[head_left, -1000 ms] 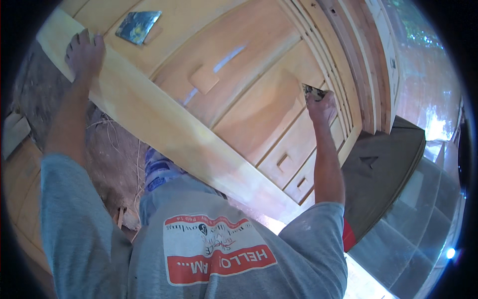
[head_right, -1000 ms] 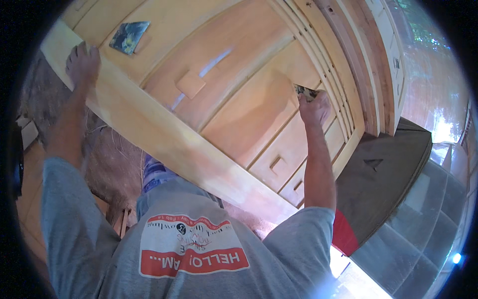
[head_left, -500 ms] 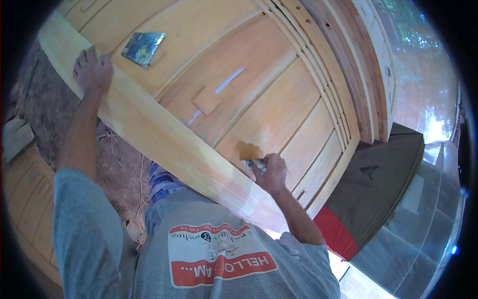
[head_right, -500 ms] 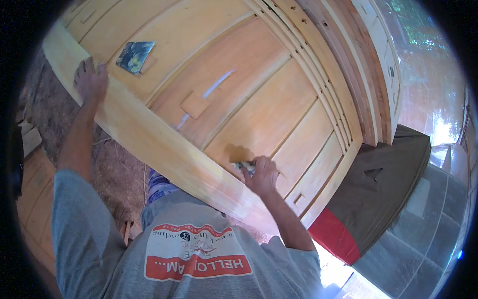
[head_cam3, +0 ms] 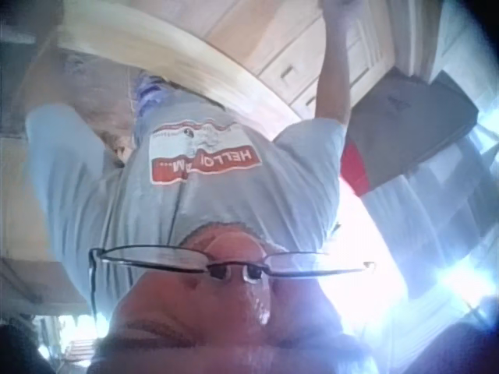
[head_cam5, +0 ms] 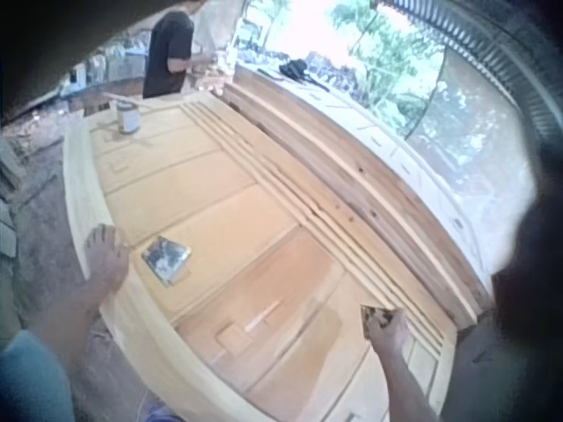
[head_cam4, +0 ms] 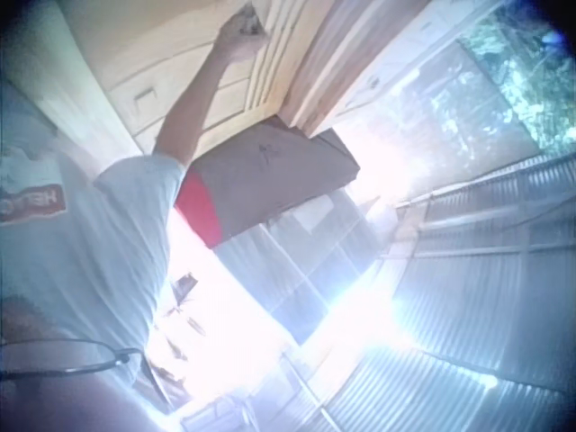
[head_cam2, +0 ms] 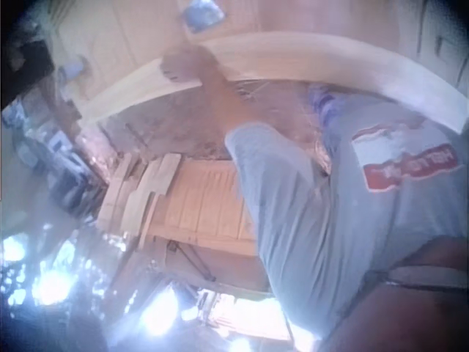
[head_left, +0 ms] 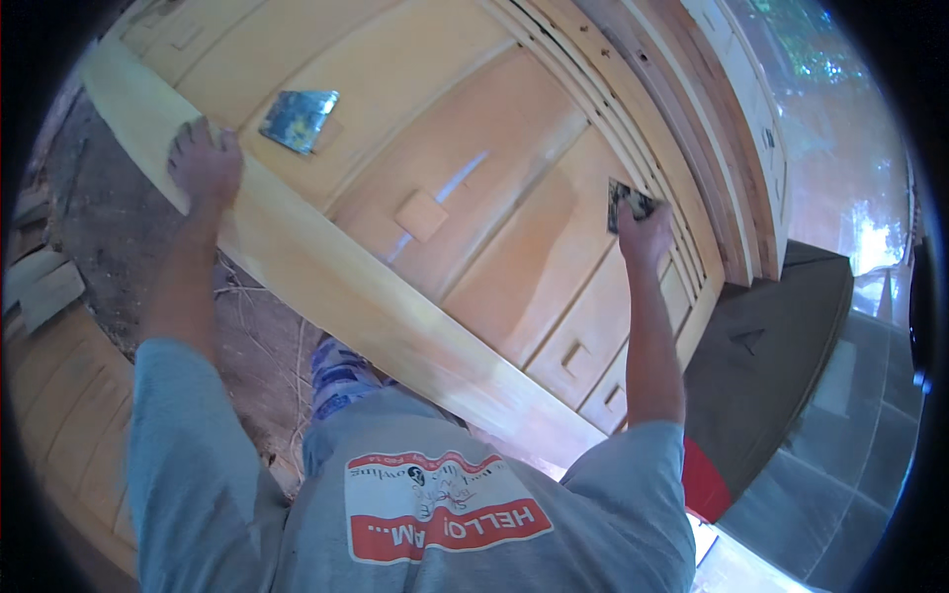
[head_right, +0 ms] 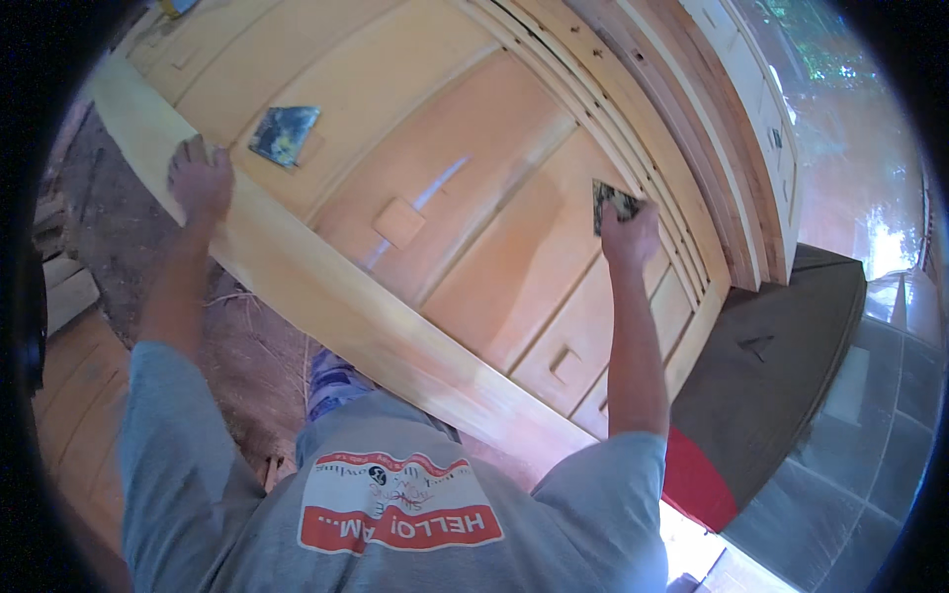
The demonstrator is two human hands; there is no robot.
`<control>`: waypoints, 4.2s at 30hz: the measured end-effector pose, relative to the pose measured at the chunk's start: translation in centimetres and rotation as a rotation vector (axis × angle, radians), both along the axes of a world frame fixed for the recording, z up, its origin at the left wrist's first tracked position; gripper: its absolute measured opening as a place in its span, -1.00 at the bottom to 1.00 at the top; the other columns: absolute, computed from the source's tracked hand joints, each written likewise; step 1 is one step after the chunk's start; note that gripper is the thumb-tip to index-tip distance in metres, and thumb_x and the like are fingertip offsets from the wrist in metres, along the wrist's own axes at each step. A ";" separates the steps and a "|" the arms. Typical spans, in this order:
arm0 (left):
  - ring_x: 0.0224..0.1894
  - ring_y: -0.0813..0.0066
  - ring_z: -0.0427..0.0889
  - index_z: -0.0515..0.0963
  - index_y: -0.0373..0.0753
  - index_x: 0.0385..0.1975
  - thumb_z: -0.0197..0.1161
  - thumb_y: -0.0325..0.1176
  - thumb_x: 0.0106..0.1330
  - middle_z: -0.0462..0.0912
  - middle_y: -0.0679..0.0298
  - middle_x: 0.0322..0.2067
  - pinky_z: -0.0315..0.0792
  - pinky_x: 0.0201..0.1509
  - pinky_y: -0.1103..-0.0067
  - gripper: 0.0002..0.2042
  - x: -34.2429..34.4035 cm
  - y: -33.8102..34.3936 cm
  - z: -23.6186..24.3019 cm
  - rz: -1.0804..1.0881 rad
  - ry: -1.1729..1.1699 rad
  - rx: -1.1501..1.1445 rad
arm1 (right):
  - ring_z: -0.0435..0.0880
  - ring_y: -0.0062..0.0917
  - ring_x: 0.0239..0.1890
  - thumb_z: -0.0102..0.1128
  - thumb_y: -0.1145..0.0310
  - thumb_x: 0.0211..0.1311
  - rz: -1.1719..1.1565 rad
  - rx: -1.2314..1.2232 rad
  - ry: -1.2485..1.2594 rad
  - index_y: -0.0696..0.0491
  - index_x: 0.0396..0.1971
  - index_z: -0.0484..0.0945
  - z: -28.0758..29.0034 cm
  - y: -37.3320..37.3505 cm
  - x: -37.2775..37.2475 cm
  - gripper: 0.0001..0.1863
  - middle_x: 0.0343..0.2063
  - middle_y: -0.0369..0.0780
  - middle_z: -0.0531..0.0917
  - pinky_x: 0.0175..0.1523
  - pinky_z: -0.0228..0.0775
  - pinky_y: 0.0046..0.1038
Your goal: The person sands the raised square details on a wooden door using a piece of sandpaper and applies a liquid finish with a brush.
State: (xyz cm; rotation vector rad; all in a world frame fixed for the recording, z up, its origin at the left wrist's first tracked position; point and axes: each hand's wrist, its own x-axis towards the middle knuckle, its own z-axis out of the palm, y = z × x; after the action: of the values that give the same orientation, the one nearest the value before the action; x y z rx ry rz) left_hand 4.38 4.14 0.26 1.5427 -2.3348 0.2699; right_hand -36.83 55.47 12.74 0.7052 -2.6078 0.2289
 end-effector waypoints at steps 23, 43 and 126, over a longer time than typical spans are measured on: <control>0.38 -0.03 0.23 0.40 -0.23 0.27 0.15 -0.01 0.34 0.31 -0.01 0.33 0.08 0.43 0.06 -0.42 0.6 1.3 3.8 -0.005 0.091 0.123 | 0.64 -0.35 0.00 0.05 0.54 0.15 -0.036 -1.674 -1.157 0.21 0.13 0.47 3.2 5.8 26.6 -0.53 -0.08 -0.13 0.61 0.13 0.55 -0.31; 0.36 0.00 0.29 0.42 -0.16 0.23 0.23 -0.19 0.27 0.37 0.02 0.30 0.20 0.39 0.12 -0.49 3.0 -12.2 4.0 -0.138 0.281 0.074 | 0.69 -0.46 -0.19 0.10 0.53 0.28 -0.106 -1.825 -1.227 0.11 -0.02 0.49 4.3 -10.2 28.6 -0.73 -0.22 -0.22 0.67 -0.11 0.66 -0.24; 0.36 -0.02 0.28 0.42 -0.21 0.22 0.09 -0.12 0.43 0.37 0.01 0.29 0.13 0.40 0.10 -0.55 2.0 -16.7 1.3 -0.064 0.104 -0.004 | 0.72 -0.18 -0.03 0.09 0.39 0.20 0.248 0.115 -0.373 -0.07 -0.02 0.71 -3.3 -26.8 -8.5 -0.64 -0.10 -0.11 0.75 0.08 0.56 -0.24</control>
State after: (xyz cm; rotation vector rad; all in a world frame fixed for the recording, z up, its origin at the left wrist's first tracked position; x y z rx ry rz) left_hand 6.40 -12.61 1.58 1.4417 -2.2959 0.1748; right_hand -45.37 28.72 9.42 1.1231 -2.8964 0.3111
